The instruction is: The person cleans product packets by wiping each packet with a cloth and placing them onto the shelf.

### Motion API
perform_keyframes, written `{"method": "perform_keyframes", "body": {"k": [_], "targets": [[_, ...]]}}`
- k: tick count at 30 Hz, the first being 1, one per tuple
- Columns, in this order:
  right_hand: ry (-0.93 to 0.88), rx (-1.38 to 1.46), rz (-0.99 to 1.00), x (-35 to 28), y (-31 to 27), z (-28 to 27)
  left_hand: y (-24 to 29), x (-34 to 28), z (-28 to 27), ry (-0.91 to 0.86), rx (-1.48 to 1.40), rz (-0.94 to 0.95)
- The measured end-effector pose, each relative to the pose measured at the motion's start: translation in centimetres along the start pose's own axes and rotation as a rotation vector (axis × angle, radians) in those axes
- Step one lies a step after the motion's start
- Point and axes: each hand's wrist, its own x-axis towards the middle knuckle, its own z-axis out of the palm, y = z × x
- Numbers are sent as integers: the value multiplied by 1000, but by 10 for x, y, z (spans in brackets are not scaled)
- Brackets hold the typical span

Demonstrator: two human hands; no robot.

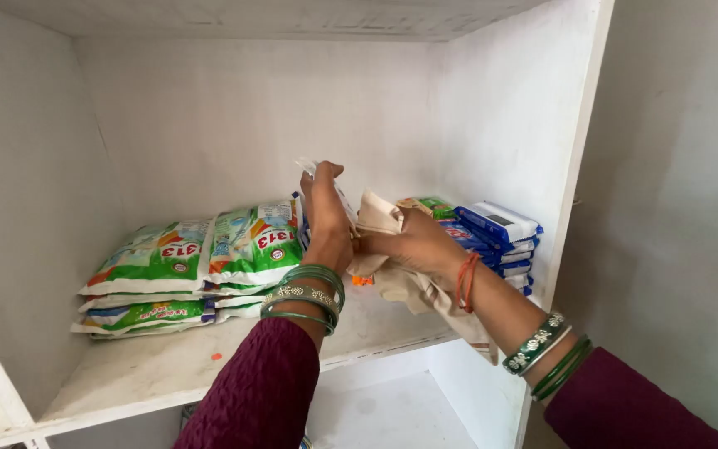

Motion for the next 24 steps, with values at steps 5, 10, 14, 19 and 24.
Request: {"method": "perform_keyframes", "body": {"k": [5, 10, 14, 19, 24], "targets": [[181, -530, -29, 18, 15, 19, -20, -2, -16, -45, 150, 73], [231, -810, 49, 26, 32, 36, -66, 22, -35, -90, 209, 197], [128, -809, 127, 21, 37, 35, -105, 34, -53, -75, 394, 353], [83, -819, 202, 3, 25, 40, -113, 47, -52, -32, 527, 385], [90, -1094, 235, 2, 28, 55, -88, 43, -37, -39, 490, 293]]}}
